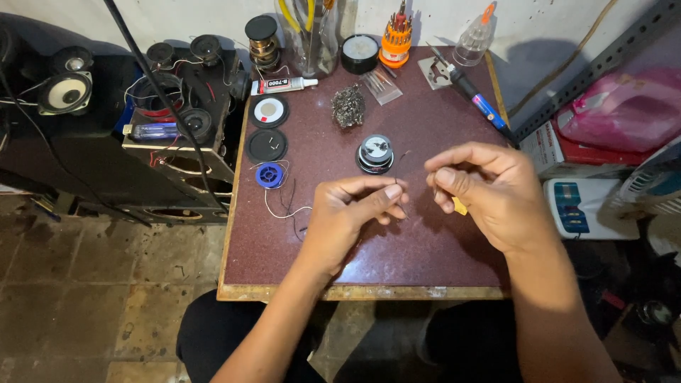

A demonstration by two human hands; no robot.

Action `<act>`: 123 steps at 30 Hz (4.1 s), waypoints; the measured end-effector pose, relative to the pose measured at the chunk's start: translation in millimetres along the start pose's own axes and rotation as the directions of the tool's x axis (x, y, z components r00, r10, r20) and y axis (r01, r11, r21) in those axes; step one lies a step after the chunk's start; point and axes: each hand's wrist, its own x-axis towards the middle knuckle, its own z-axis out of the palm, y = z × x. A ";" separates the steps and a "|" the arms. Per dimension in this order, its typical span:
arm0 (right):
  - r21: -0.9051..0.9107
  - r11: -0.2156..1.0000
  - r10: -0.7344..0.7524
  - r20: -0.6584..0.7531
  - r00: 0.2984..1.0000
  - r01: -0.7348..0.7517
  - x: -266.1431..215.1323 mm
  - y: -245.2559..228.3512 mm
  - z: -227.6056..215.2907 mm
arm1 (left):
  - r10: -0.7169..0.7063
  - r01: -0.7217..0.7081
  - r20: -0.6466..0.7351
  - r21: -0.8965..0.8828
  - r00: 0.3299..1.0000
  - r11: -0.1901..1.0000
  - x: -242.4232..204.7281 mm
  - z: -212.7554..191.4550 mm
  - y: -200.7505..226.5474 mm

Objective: The person sits at a workbench and prepares a small electronic component by stripping the ends of two wires. They then use a soldering iron to tin the component's leads and the wire ends, applying solder from a spool to complete the connections.

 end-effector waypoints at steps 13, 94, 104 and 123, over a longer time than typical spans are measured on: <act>-0.022 0.998 0.061 -0.041 0.997 -0.062 3.5 7.1 -2.2 | 0.154 -0.114 -0.161 0.236 0.975 0.965 -1.1 -9.5 42.5; -0.765 0.629 0.101 -0.100 0.990 -0.141 -15.2 3.3 2.4 | 0.056 -0.389 0.385 0.918 0.921 0.078 6.4 -29.4 16.4; -0.808 0.589 0.015 -0.007 1.000 -0.014 -21.5 -1.7 6.1 | 0.311 -0.333 0.257 0.917 0.915 0.219 12.1 -54.7 46.3; -0.874 0.484 0.014 0.043 0.999 0.031 -32.2 11.8 15.2 | 0.057 -0.194 0.186 0.952 0.981 0.236 6.1 -46.5 52.1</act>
